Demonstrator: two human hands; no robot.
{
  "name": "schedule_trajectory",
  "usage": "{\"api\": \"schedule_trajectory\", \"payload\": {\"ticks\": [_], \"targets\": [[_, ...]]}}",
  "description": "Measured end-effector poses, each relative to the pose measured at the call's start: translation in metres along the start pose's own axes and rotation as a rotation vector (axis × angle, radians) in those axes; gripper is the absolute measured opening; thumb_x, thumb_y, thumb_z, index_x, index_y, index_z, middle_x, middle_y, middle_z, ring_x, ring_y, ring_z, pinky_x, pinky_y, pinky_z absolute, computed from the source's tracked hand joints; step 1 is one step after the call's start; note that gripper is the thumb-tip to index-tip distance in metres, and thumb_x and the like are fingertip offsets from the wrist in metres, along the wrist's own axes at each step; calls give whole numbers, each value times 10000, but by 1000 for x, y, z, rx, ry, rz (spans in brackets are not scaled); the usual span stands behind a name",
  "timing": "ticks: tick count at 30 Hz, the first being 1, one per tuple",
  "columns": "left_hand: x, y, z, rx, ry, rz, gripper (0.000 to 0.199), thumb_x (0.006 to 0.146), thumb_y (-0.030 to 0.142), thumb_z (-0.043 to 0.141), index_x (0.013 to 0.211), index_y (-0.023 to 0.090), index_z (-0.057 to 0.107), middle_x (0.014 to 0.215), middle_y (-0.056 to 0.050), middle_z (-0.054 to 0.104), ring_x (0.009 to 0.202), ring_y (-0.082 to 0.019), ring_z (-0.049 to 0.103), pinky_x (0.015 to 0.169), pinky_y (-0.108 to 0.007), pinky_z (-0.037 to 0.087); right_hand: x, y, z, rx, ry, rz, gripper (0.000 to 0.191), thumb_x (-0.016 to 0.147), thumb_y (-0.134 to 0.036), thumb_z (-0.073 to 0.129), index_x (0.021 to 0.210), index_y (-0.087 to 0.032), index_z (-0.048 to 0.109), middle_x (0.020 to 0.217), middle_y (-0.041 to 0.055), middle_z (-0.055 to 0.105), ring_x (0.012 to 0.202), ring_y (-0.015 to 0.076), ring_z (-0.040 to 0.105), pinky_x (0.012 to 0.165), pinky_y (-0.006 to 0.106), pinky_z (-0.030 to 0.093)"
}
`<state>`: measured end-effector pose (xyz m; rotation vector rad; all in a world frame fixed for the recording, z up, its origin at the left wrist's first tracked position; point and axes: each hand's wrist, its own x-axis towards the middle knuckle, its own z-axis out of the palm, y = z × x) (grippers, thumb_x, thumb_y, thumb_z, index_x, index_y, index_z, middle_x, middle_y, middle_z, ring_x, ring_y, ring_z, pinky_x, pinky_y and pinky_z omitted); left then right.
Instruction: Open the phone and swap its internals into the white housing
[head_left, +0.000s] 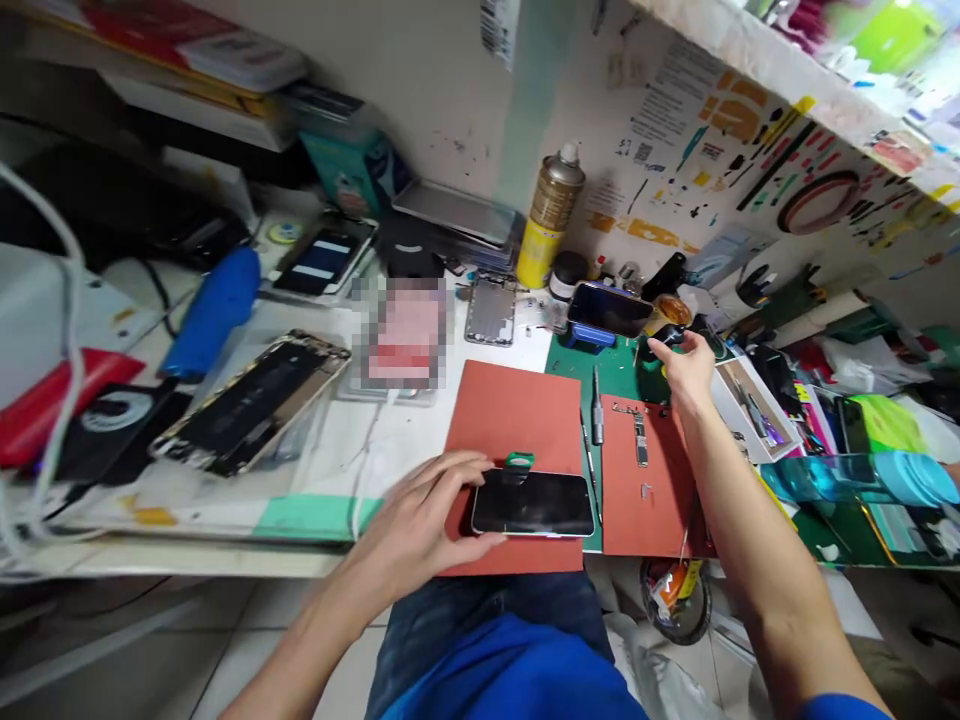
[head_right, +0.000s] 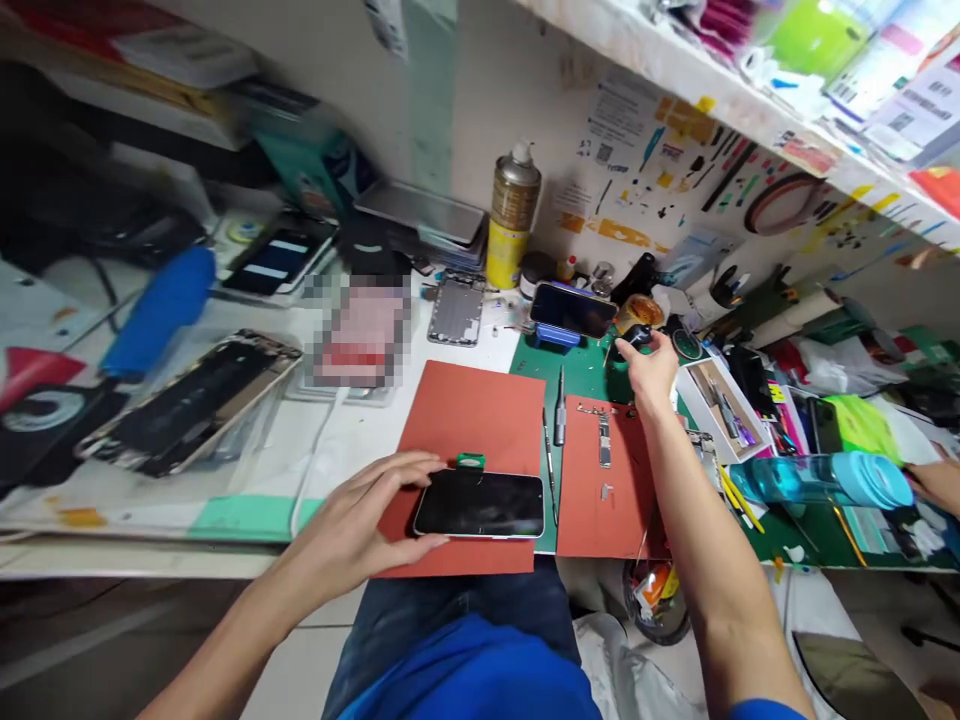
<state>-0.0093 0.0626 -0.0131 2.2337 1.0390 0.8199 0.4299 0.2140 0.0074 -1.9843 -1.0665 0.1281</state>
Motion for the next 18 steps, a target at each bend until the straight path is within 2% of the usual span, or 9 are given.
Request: {"api": "schedule_trajectory", "payload": {"ticks": [2, 5, 8, 10, 13, 18], "targets": [[2, 2, 1, -38, 14, -26, 443, 892, 439, 859, 1201, 247, 605, 1350, -107, 751, 1264, -290, 737, 1034, -474, 642, -9, -4, -8, 24, 9, -36, 708, 763, -542, 848, 1282, -99, 659, 1186, 155, 726, 1103, 300, 672, 1033, 499, 523], [2, 2, 4, -49, 37, -19, 470, 892, 411, 872, 1227, 255, 580, 1325, -100, 744, 1225, -286, 737, 1022, -479, 628, -44, -16, -43, 53, -15, -196, 644, 794, -513, 857, 1325, -202, 668, 1227, 87, 715, 1162, 286, 668, 1098, 495, 507], [1, 0, 6, -39, 47, 3, 491, 904, 441, 868, 1238, 253, 561, 1304, -100, 741, 1206, -291, 736, 1023, -488, 610, -98, -34, -82, -31, -260, -626, 496, 937, -449, 797, 1389, -284, 674, 1241, 96, 677, 1142, 309, 672, 997, 516, 573], [1, 0, 7, -32, 51, 18, 499, 915, 465, 855, 1249, 248, 555, 1294, -102, 740, 1195, -292, 737, 1019, -487, 602, -133, -46, -96, -78, -455, -841, 461, 995, -342, 757, 1440, -274, 654, 1234, 132, 659, 1121, 311, 677, 934, 495, 602], [2, 1, 7, -20, 49, 12, 500, 928, 484, 836, 1266, 240, 560, 1295, -112, 734, 1191, -295, 736, 1018, -484, 593, -167, -59, -97, -98, -639, -1024, 505, 1050, -196, 673, 1539, -251, 560, 1267, 152, 688, 1126, 300, 698, 935, 483, 617], [2, 2, 7, -32, 51, 8, 494, 931, 496, 830, 1258, 239, 563, 1293, -112, 733, 1178, -292, 736, 1016, -481, 590, -178, -69, -82, -153, -669, -1151, 479, 1049, -180, 695, 1508, -206, 558, 1253, 145, 763, 1071, 309, 719, 938, 518, 613]]}}
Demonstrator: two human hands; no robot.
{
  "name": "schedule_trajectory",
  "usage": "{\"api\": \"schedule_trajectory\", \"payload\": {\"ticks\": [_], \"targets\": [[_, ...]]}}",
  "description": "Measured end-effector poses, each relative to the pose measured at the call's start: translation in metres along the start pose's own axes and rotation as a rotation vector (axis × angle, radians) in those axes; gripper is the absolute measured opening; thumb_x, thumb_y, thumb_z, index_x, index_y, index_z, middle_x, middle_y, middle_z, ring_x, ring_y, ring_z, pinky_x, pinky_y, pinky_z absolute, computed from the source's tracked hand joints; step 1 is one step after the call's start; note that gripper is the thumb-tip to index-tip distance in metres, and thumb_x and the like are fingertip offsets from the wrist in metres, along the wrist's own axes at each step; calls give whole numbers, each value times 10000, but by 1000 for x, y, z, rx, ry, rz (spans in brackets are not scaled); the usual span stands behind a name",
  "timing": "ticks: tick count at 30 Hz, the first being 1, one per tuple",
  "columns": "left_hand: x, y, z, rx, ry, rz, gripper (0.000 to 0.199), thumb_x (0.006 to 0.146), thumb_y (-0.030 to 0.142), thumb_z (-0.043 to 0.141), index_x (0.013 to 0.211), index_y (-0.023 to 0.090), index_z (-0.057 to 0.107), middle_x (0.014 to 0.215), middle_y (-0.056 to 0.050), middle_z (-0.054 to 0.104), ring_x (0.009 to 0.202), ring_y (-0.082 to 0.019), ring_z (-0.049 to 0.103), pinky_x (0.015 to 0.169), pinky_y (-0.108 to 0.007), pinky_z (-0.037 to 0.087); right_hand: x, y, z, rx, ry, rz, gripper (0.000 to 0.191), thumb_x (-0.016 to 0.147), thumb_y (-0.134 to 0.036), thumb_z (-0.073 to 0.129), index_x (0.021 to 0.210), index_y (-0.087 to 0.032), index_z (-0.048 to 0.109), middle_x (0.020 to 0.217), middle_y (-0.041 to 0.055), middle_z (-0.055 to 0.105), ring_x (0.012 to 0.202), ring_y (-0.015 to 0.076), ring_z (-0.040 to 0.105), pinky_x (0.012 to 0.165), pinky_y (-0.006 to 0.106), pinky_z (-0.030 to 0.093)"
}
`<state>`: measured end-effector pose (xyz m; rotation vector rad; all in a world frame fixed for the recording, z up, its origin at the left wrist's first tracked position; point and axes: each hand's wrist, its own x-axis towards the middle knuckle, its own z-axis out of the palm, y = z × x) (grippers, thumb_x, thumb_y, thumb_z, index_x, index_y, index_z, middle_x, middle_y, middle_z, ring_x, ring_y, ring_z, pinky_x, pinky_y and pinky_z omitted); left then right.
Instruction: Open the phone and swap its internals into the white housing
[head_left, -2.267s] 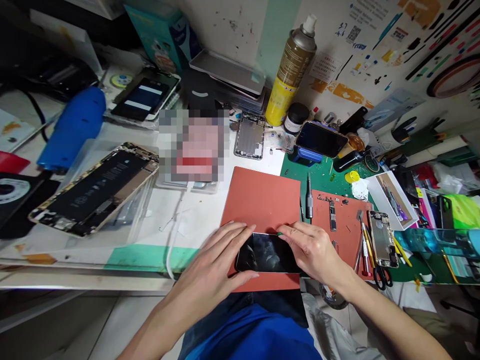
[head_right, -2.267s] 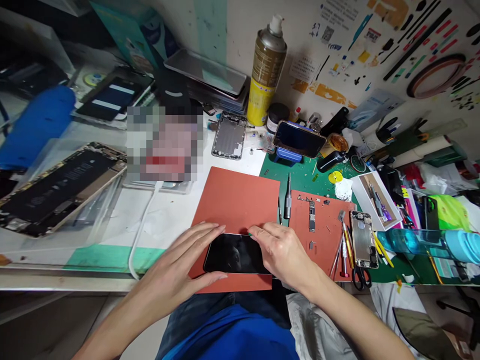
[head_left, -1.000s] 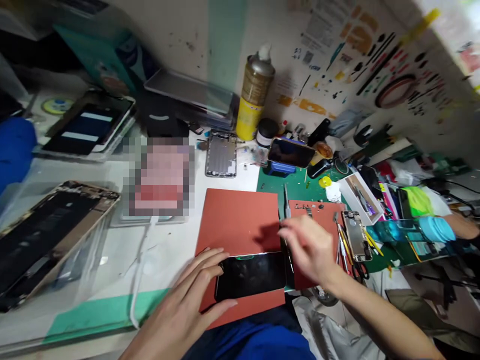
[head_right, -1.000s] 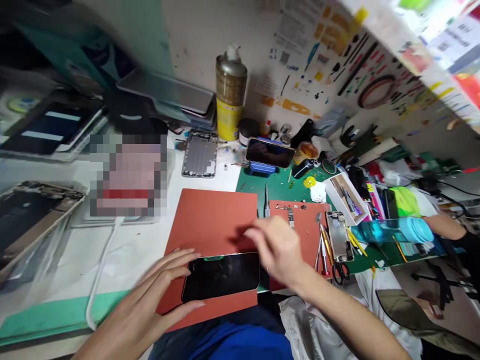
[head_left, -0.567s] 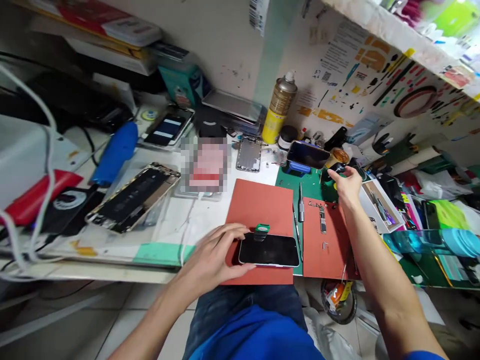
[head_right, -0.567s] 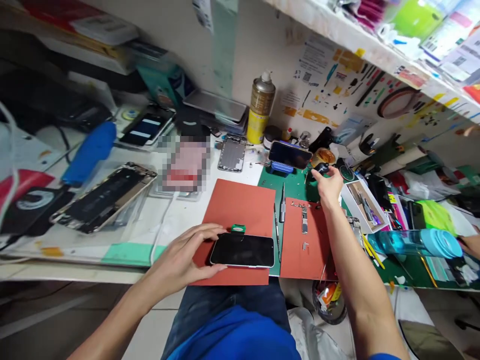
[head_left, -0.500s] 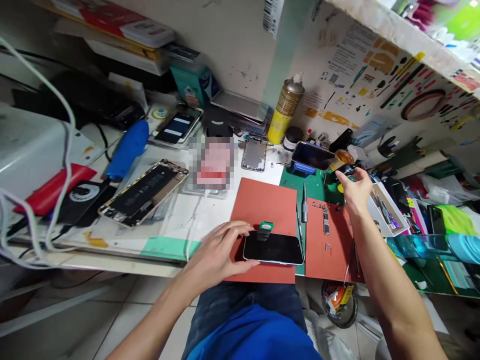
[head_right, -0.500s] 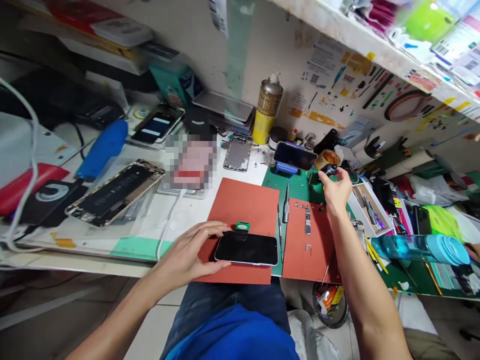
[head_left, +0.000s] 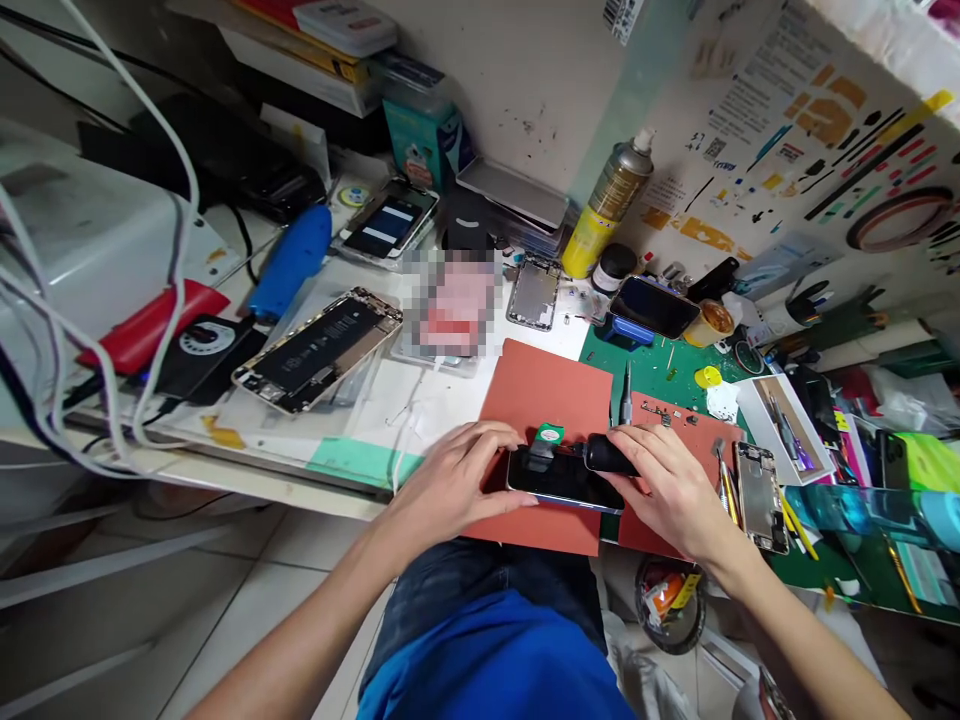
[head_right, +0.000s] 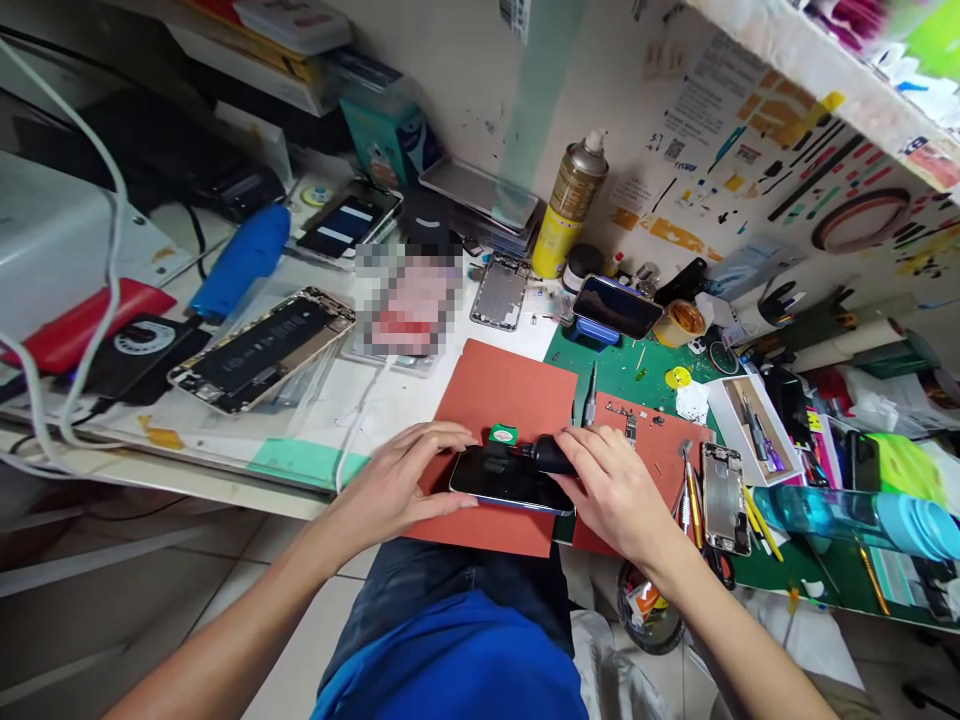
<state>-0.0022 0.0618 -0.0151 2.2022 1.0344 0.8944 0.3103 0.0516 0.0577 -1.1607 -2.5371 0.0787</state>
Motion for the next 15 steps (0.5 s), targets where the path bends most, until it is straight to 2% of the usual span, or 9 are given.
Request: {"api": "schedule_trajectory", "payload": {"ticks": [6, 15], "targets": [[-1, -2, 0, 21, -3, 14, 507, 948, 527, 796, 1278, 233, 547, 1299, -123, 726, 1175, -299, 731, 1010, -493, 591, 9, -6, -6, -38, -33, -80, 435, 1045, -127, 677, 1471, -119, 588, 1245, 188, 766, 1060, 314, 697, 896, 511, 622], [-1, -3, 1, 19, 8, 19, 503, 958, 546, 777, 1284, 237, 551, 1296, -125, 727, 1170, -301, 734, 1004, -496, 595, 12, -11, -8, -98, -50, -104, 398, 1053, -121, 656, 1450, -105, 626, 1249, 185, 779, 1051, 310, 707, 894, 509, 632]]}}
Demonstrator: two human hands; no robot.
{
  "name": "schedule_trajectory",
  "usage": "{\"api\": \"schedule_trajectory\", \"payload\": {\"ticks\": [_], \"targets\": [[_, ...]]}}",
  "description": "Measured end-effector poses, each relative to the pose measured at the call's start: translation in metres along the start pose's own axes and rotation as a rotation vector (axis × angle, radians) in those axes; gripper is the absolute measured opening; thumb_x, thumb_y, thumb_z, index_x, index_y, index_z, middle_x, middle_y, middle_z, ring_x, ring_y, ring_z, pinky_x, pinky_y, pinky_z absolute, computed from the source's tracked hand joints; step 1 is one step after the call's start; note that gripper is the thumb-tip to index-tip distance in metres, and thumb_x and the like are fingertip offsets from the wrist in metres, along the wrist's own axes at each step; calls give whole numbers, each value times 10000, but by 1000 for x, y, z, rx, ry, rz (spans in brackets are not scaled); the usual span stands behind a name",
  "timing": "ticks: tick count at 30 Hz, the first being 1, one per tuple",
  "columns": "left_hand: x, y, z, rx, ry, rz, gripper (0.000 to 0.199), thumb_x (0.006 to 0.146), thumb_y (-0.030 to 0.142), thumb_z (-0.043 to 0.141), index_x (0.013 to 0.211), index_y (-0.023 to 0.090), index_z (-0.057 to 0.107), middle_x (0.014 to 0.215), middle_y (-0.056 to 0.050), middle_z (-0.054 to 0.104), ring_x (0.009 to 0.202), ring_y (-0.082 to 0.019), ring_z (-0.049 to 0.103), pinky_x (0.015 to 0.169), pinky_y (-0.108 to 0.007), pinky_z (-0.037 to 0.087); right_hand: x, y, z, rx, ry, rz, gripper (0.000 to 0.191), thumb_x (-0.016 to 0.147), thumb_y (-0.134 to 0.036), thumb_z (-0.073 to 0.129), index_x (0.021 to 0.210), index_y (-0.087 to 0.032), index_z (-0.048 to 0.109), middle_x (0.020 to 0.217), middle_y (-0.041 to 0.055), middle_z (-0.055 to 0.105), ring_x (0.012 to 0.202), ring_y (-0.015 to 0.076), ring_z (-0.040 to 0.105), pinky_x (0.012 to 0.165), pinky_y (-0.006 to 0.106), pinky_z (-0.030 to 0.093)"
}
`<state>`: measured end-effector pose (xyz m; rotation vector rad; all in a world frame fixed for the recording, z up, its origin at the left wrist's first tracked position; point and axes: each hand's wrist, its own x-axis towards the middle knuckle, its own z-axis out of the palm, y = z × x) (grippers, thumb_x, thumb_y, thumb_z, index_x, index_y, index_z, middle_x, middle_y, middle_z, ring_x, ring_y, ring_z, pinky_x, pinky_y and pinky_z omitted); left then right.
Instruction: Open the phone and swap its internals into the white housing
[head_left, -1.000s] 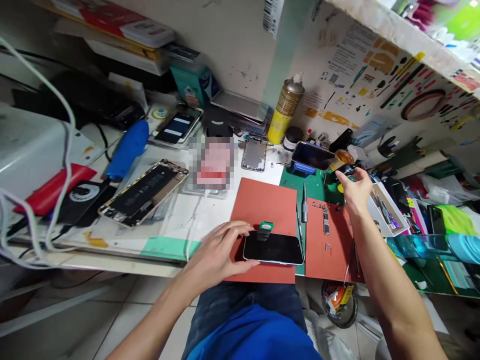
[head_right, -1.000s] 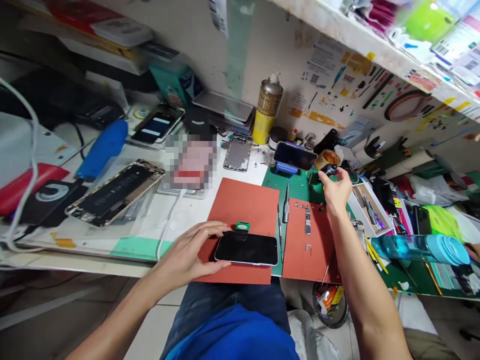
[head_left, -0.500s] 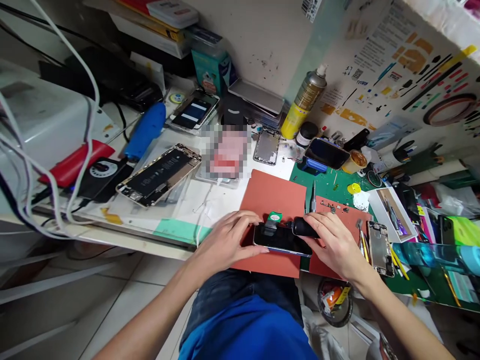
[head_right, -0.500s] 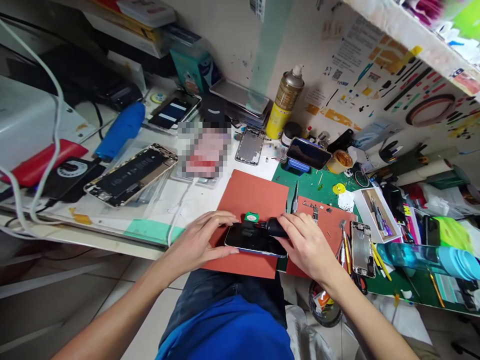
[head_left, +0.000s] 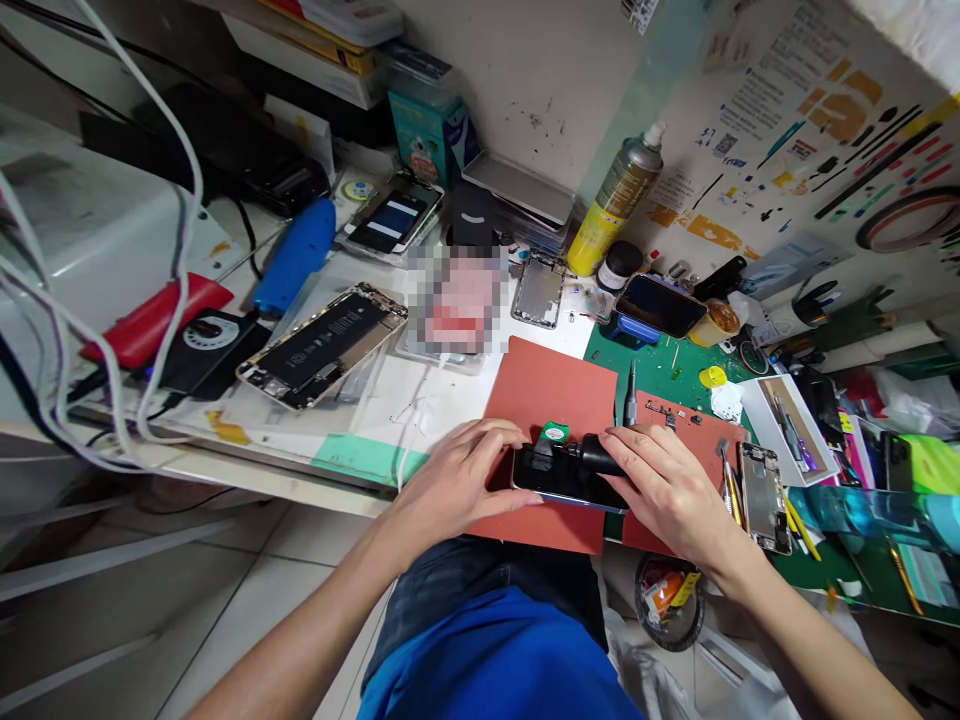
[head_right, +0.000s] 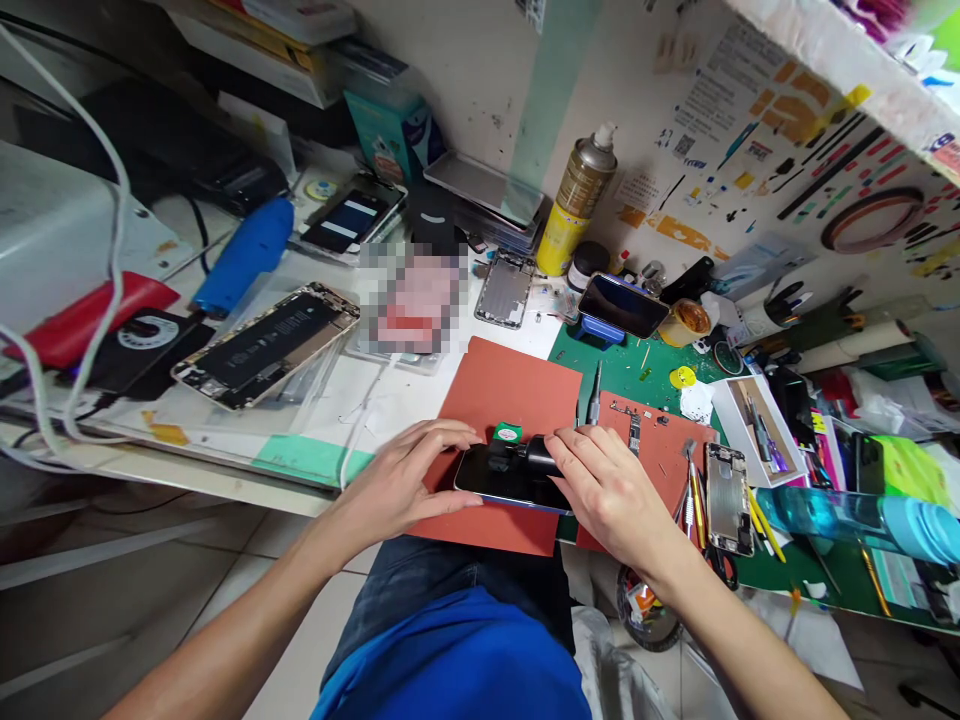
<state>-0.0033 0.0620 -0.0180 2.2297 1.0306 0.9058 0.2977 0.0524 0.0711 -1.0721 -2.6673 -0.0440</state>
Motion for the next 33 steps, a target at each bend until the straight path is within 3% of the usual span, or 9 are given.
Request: {"api": "schedule_trajectory", "payload": {"ticks": [17, 27, 33], "targets": [[1, 1, -2, -38, -12, -31, 497, 931, 492, 831, 1274, 243, 570, 1290, -109, 739, 1179, -293, 734, 1027, -491, 591, 1, 1, 0, -18, 15, -16, 366, 1041, -123, 672, 1406, -100, 655, 1240, 176, 792, 1041, 312, 713, 894, 501, 621], [0, 1, -2, -55, -4, -34, 494, 933, 493, 828, 1289, 255, 583, 1297, -113, 736, 1197, -297, 732, 1016, -476, 589, -10, 5, 10, 255, 120, 236, 393, 1023, -262, 763, 1396, -240, 642, 1168, 109, 784, 1019, 286, 719, 897, 484, 573], [1, 1, -2, -37, -19, -25, 480, 967, 531, 774, 1293, 250, 561, 1299, -116, 726, 1194, -289, 726, 1017, -484, 587, -11, 2, 18, 188, 170, 181, 401, 1026, -194, 746, 1408, -231, 629, 1216, 123, 796, 1037, 285, 734, 904, 483, 572]]}}
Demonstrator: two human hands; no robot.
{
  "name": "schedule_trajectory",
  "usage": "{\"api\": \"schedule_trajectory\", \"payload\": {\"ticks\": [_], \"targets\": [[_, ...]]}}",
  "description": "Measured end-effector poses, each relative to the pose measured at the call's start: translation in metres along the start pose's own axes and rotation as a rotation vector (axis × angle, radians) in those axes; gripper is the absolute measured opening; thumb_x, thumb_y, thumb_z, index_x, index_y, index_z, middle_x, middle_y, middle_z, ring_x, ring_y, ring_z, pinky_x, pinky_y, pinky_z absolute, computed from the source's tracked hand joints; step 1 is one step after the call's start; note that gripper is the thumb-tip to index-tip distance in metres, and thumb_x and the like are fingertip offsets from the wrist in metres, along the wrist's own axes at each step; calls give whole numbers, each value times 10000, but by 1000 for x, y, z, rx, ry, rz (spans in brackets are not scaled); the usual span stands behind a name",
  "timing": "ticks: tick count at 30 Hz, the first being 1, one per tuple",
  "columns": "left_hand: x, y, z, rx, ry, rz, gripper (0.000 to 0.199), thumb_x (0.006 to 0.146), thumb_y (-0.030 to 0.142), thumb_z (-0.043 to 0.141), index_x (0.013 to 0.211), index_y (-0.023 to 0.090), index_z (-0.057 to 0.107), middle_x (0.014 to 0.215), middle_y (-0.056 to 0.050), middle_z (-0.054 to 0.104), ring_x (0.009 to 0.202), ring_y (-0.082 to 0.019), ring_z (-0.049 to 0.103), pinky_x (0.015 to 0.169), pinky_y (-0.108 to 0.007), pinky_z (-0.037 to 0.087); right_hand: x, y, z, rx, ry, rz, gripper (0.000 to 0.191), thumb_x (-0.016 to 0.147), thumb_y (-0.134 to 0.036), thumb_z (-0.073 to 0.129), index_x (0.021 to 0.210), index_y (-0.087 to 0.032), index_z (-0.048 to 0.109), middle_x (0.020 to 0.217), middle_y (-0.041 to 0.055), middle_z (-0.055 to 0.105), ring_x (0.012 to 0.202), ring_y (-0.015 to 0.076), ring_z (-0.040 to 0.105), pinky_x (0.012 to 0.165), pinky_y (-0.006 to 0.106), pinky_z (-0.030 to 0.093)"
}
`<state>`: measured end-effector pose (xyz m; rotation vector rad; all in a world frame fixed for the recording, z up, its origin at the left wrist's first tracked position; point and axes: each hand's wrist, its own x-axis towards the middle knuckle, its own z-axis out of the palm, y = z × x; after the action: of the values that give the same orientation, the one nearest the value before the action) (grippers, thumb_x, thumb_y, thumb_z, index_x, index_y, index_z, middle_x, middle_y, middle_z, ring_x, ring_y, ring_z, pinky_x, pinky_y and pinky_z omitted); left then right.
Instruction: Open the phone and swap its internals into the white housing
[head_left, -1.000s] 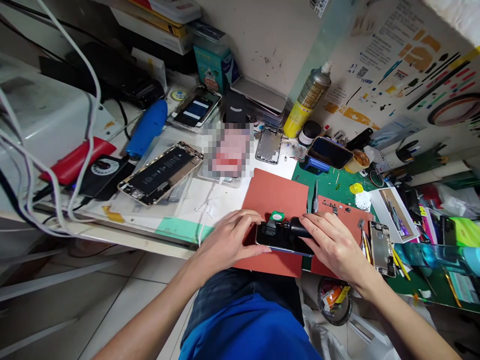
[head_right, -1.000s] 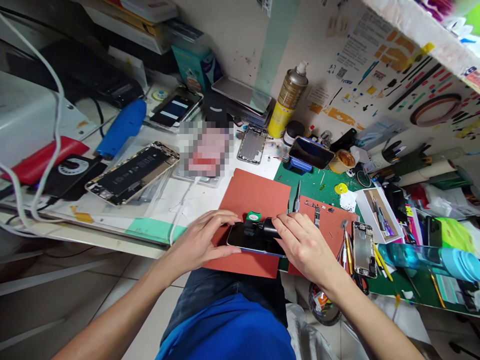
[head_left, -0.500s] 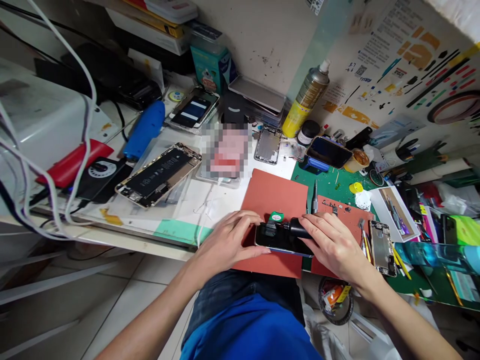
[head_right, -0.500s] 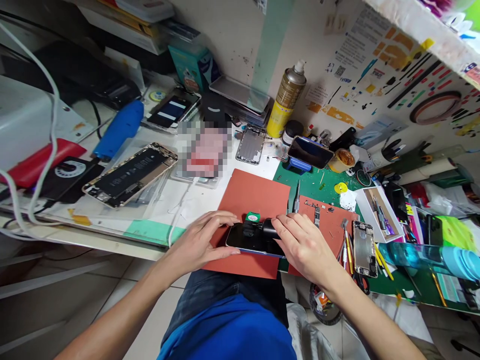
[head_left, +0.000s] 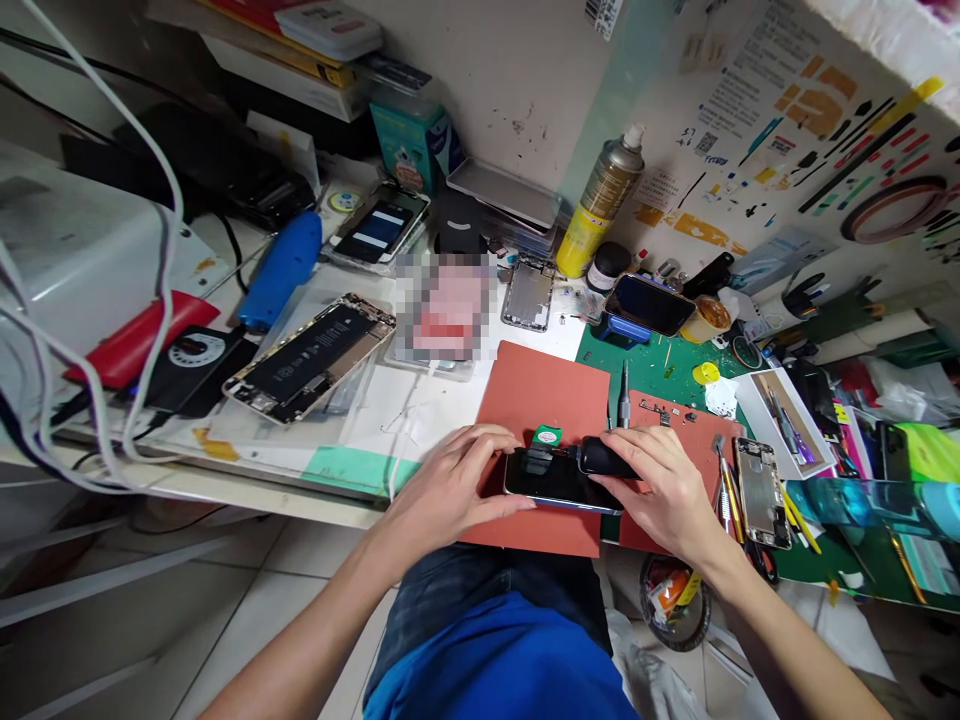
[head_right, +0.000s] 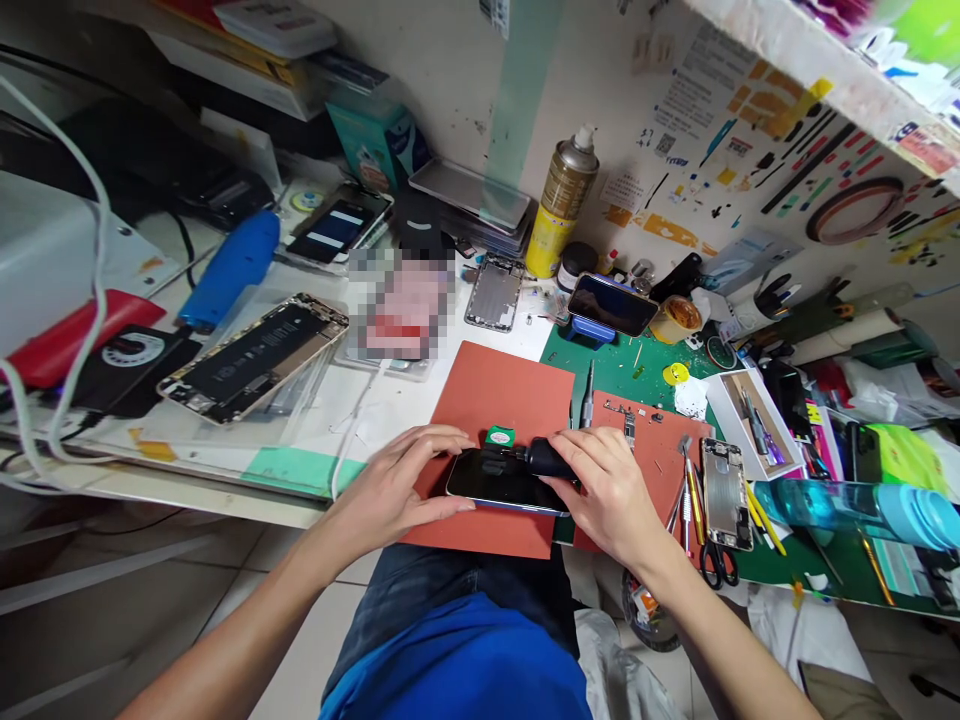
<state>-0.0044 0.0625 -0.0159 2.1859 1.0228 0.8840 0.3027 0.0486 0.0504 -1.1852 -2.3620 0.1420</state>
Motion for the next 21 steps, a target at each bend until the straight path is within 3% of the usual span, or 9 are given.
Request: {"api": "schedule_trajectory", "payload": {"ticks": [11, 13, 17, 21], "targets": [[-1, -2, 1, -4, 2, -6, 492, 956, 527, 790, 1295, 253, 560, 1308, -118, 727, 1218, -299, 723, 1030, -491, 588, 2, -2, -2, -20, -14, -13, 443, 1021, -181, 746, 1443, -252, 631, 1226, 130, 804, 1057, 307, 757, 899, 515, 587], [-1, -1, 1, -11, 5, -10, 497, 941, 509, 815, 1294, 260, 570, 1310, -113, 732, 1218, -298, 726, 1030, -484, 592, -1, -2, -6, 48, 12, 61, 432, 1009, -229, 772, 1423, -261, 654, 1208, 123, 806, 1066, 310, 757, 908, 513, 596], [-2, -3, 0, -6, 17, -1, 460, 942, 501, 816, 1267, 265, 591, 1313, -105, 741, 1212, -294, 736, 1024, -472, 609, -16, 11, -17, 272, 112, 360, 452, 932, -379, 860, 1349, -269, 724, 1226, 105, 795, 1098, 303, 760, 922, 468, 638], [-4, -8, 0, 22, 36, 41, 446, 975, 560, 753, 1272, 266, 595, 1327, -111, 747, 1227, -301, 743, 1004, -466, 631, -20, 54, -29, 449, 418, 566, 527, 883, -481, 866, 1327, -240, 713, 1184, 99, 793, 1029, 286, 778, 886, 452, 646]]}}
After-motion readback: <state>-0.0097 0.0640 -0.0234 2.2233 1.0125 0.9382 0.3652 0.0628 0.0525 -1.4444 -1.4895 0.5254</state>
